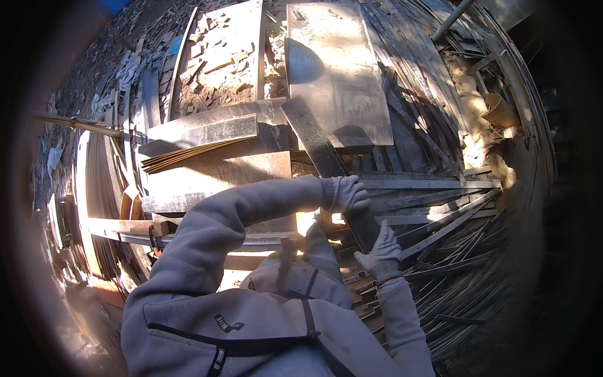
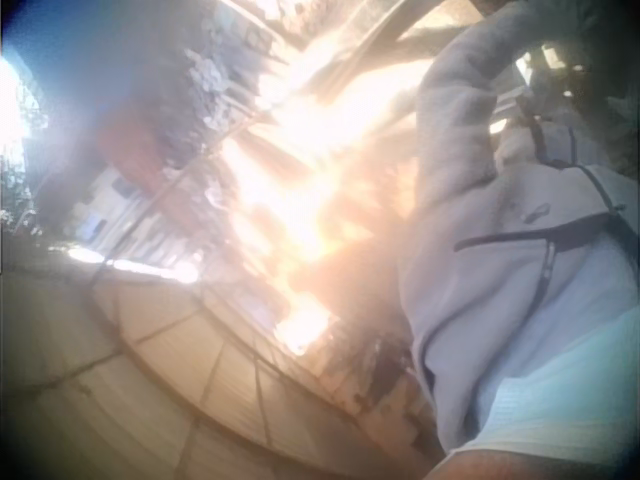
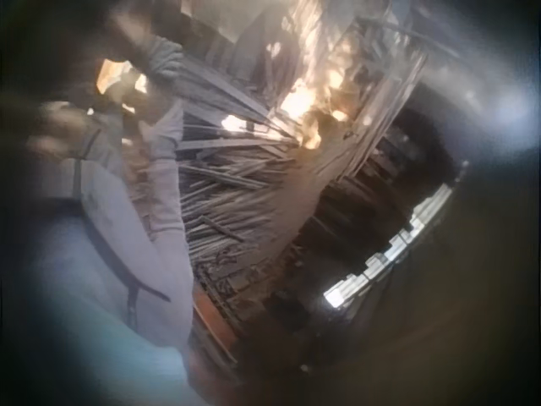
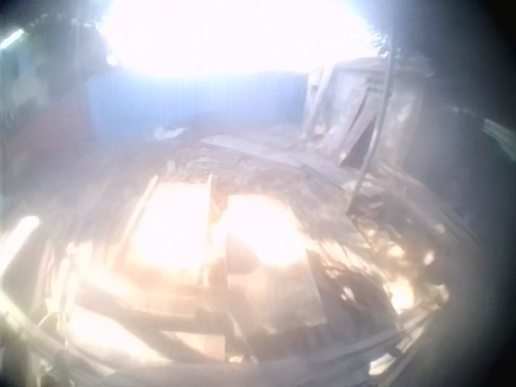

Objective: The person uses a tape measure to measure the length of several metal sheets on a workbench. They repeatedly position the tape measure, read the measurement, and move to the next sheet. The person handles the sheets and tape measure with gloved hands throughout the clip.

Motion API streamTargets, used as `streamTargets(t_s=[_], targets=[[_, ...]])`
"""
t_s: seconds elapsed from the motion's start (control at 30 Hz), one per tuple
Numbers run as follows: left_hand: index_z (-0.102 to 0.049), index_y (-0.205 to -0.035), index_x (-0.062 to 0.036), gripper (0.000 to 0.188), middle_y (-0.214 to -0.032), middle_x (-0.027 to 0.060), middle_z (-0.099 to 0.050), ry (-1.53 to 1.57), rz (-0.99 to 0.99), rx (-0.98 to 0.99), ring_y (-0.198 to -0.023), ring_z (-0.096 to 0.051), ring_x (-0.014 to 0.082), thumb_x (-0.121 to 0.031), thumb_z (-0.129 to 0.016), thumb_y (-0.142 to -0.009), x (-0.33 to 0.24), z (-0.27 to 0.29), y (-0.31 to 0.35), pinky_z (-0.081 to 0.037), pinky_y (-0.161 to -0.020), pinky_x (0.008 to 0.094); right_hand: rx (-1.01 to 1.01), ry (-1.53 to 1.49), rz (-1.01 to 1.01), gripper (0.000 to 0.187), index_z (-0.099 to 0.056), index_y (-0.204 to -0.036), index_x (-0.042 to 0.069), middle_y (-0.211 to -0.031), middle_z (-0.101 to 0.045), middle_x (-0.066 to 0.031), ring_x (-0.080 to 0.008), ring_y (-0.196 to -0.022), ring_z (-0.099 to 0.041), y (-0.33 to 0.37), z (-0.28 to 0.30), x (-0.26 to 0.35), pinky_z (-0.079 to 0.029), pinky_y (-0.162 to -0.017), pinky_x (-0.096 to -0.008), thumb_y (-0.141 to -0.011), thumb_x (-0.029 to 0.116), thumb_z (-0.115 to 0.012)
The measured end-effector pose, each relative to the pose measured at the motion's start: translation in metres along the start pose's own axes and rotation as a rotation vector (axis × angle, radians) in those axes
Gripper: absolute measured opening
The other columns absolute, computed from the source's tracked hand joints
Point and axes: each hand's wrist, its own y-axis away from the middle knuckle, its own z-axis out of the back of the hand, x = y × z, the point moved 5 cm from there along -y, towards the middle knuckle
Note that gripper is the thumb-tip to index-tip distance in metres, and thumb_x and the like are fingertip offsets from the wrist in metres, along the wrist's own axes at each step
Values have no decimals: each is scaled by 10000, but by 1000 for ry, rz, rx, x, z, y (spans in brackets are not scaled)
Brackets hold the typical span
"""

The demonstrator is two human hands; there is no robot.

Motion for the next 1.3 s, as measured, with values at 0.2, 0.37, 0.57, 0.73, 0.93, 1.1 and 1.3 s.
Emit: streamTargets(t_s=[0.2,0.37,0.57,0.73,0.93,1.1,1.3], targets=[[-544,-1337,-101,374,-1092,85,-616,97,-68,68,-971,-640,277,-238,-529,-990,17,-51,19,-492,-826,466,121,-78,-224,947,-349,-1516,54,-1387,-596,-251,-431,-1161,-706,-13,-47,19,-569,-1000,-520,-777,380,-842],[-558,-1277,-109,397,-1097,75,-633,46,-11,22,-1001,-646,281,-264,-647,-923,42,-49,35,-474,-901,462,190,-105,-208,878,-400,-1452,47,-1367,-602,-247,-435,-1169,-702,-47,-34,40,-578,-990,-510,-777,389,-845],[-565,-1360,-109,596,-1211,111,-626,96,42,99,-1184,-614,289,-395,-719,-860,68,-54,44,-412,-1114,504,213,-75,-206,865,-404,-1438,30,-1343,-612,-262,-434,-1183,-695,-71,-23,52,-575,-1006,-505,-778,371,-847],[-517,-1476,-79,766,-1523,206,-534,23,634,-171,-1430,-517,350,-415,-776,-839,88,-38,87,-273,-1283,579,226,-67,-218,835,-424,-1401,19,-1327,-624,-255,-419,-1217,-681,-92,-13,59,-567,-1032,-492,-770,349,-859],[-506,-1510,16,849,-1430,263,-632,855,1974,-732,-1298,-640,391,-430,-854,-877,137,-67,168,-505,-1109,454,231,-97,-185,818,-424,-1389,14,-1342,-616,-261,-415,-1236,-672,-112,-8,67,-559,-1050,-483,-782,355,-853],[-717,-1260,58,665,-1172,233,-776,1201,1926,-401,-1145,-739,324,-559,-640,-1025,184,-113,169,-551,-999,406,235,-89,-184,833,-403,-1404,18,-1352,-608,-272,-432,-1223,-678,-121,-7,73,-560,-1050,-488,-783,357,-843],[-699,-1280,46,619,-1146,209,-780,1092,1973,-299,-1091,-761,289,-519,-634,-1033,202,-149,181,-586,-934,386,269,-61,-207,824,-403,-1400,21,-1353,-609,-273,-431,-1215,-686,-126,-4,80,-564,-1041,-495,-785,367,-829]])
